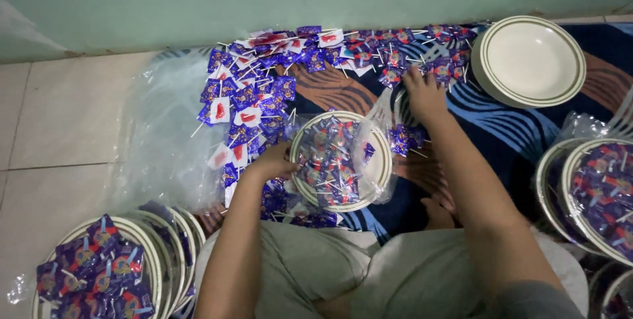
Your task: Arranging small packets on plates and wrapping them with plastic film for packaging.
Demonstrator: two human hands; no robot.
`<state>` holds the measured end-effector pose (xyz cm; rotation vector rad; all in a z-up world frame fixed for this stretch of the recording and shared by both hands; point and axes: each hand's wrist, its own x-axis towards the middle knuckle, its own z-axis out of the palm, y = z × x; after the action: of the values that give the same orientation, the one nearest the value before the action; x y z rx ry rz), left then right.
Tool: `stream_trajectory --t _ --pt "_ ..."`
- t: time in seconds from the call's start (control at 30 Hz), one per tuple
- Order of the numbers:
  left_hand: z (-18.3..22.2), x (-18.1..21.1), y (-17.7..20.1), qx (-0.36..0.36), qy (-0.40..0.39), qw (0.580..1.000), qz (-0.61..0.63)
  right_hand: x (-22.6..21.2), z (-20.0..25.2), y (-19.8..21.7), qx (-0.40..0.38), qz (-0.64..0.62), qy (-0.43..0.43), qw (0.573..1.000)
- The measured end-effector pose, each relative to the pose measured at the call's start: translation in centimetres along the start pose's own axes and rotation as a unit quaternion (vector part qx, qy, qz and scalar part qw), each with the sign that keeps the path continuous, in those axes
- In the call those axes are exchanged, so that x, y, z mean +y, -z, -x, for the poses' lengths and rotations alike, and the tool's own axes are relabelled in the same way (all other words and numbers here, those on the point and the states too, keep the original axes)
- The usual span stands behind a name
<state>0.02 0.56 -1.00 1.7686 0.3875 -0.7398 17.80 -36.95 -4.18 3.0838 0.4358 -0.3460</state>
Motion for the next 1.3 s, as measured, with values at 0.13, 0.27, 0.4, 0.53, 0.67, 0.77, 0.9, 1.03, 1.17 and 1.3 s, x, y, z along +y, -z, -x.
stream_trajectory --t 0.13,0.27,0.4,0.53,0.67,0.77,0.9,1.03,1.17,1.3 --pt "-0.2 -0.4 0.2 -0.007 0.009 1.000 0.021 2.7 -1.7 -6.2 -0.010 0.085 0.028 0.996" --pt "-0.8 -1.1 0.3 -0.001 -0.010 1.000 0.005 4.6 -0.2 -7.2 0.066 0.039 0.101 0.992" --pt "-1.5 -1.8 0.2 0.006 -0.034 0.999 -0.042 3.8 4.5 -3.9 0.011 -0.117 0.053 0.992" --pt "-1.3 -0.9 0.1 0.012 -0.050 0.993 -0.104 6.0 5.1 -6.3 -0.012 -0.208 -0.056 0.976" --pt "-0.3 -0.7 0.0 0.020 -0.038 0.998 -0.044 6.0 6.2 -0.5 -0.006 -0.244 -0.023 0.969" --pt "0.1 -0.6 -0.1 0.021 -0.029 0.999 -0.033 4.4 9.2 5.3 -0.112 -0.262 0.041 0.958" --pt "-1.0 -0.8 -0.1 0.006 -0.013 0.999 -0.050 1.8 10.6 5.6 -0.205 -0.305 0.084 0.926" --pt "-0.5 -0.5 -0.1 0.011 -0.001 0.999 -0.044 -2.0 9.4 2.3 -0.224 -0.260 0.118 0.932" --pt "-1.1 -0.9 -0.1 0.015 -0.006 0.999 -0.049 -3.9 7.2 -3.2 -0.234 -0.324 0.063 0.915" --pt "-0.5 -0.1 -0.1 0.012 -0.008 0.999 -0.052 -6.4 7.5 -4.4 -0.150 -0.248 0.069 0.955"
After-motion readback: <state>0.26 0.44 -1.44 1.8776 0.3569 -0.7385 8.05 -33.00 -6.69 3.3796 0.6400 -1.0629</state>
